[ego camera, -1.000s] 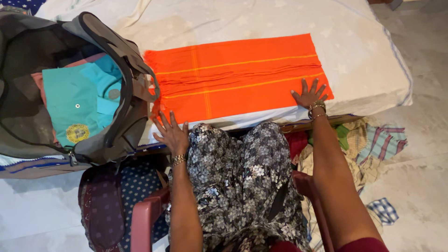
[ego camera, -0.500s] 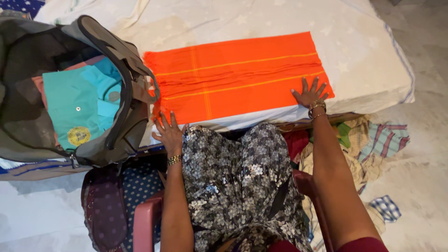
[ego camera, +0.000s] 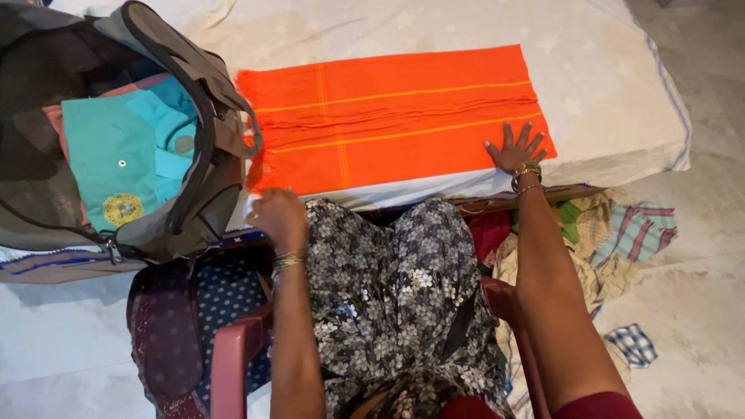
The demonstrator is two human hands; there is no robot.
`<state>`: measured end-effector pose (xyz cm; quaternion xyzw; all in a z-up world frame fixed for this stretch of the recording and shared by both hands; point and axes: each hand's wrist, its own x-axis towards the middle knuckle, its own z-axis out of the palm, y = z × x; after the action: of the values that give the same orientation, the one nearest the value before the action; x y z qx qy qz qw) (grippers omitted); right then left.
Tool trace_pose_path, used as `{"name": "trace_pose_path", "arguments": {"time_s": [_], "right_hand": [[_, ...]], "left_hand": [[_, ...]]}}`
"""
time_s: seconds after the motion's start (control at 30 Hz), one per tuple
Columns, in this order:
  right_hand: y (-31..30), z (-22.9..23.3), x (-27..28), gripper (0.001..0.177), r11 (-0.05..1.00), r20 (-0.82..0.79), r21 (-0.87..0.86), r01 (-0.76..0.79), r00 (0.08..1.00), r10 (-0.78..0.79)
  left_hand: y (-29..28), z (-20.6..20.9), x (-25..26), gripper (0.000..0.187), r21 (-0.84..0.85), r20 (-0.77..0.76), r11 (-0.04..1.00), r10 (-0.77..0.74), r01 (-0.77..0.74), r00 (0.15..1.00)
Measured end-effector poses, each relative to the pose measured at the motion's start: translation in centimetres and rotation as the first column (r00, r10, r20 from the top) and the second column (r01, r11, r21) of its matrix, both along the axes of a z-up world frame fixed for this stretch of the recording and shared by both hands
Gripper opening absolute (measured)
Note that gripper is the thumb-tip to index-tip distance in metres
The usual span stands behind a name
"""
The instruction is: The person folds an orange cloth by hand on a bed.
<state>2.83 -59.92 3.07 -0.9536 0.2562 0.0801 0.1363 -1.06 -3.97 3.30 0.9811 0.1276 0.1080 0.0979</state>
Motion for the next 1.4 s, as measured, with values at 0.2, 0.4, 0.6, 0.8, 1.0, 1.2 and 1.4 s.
{"name": "trace_pose_path", "arguments": {"time_s": [0.2,0.4,0.6,0.8,1.0,1.2,1.4], "right_hand": [[-0.1,-0.1,-0.2,0.104,1.0,0.001,0.005,-0.002,1.0,0.002],[0.9,1.4,-0.6,0.103,1.0,0.0,0.006,-0.009,1.0,0.009],[0.9,1.0,-0.6,0.104,1.0,0.02,-0.006,-0.013,1.0,0.013],[0.3,0.2,0.0,0.106,1.0,0.033,-0.014,-0.014,0.999,0.014],[0.9,1.1,0.0,0.106,0.999,0.035,-0.031,-0.008,0.999,0.01],[0.6,0.6,0.0,0.106,0.998,0.02,-0.057,-0.008,1.0,0.009],[0.4,0.6,0.5,0.108,0.999,-0.011,-0.052,0.003,1.0,-0.004]], "left_hand": [[-15.5,-4.1,-7.3,0.02,0.092,-0.1,0.763,-0.632,0.639,0.769],[-16.6,-10.3,-4.6,0.029,-0.062,-0.562,0.798,-0.524,0.599,0.64],[-16.2,-9.6,-5.1,0.019,-0.276,-0.428,0.796,-0.603,0.538,0.673],[-8.4,0.2,-8.8,0.055,-0.898,0.342,-0.283,-0.931,0.336,0.129],[-12.7,9.0,-12.8,0.033,-0.722,0.052,-0.014,-0.998,0.692,0.034],[-13.1,14.0,-10.8,0.024,-0.487,0.32,0.265,-0.833,0.833,0.452],[-7.3,14.5,-4.9,0.029,-0.355,0.497,0.619,-0.51,0.701,0.702]]}}
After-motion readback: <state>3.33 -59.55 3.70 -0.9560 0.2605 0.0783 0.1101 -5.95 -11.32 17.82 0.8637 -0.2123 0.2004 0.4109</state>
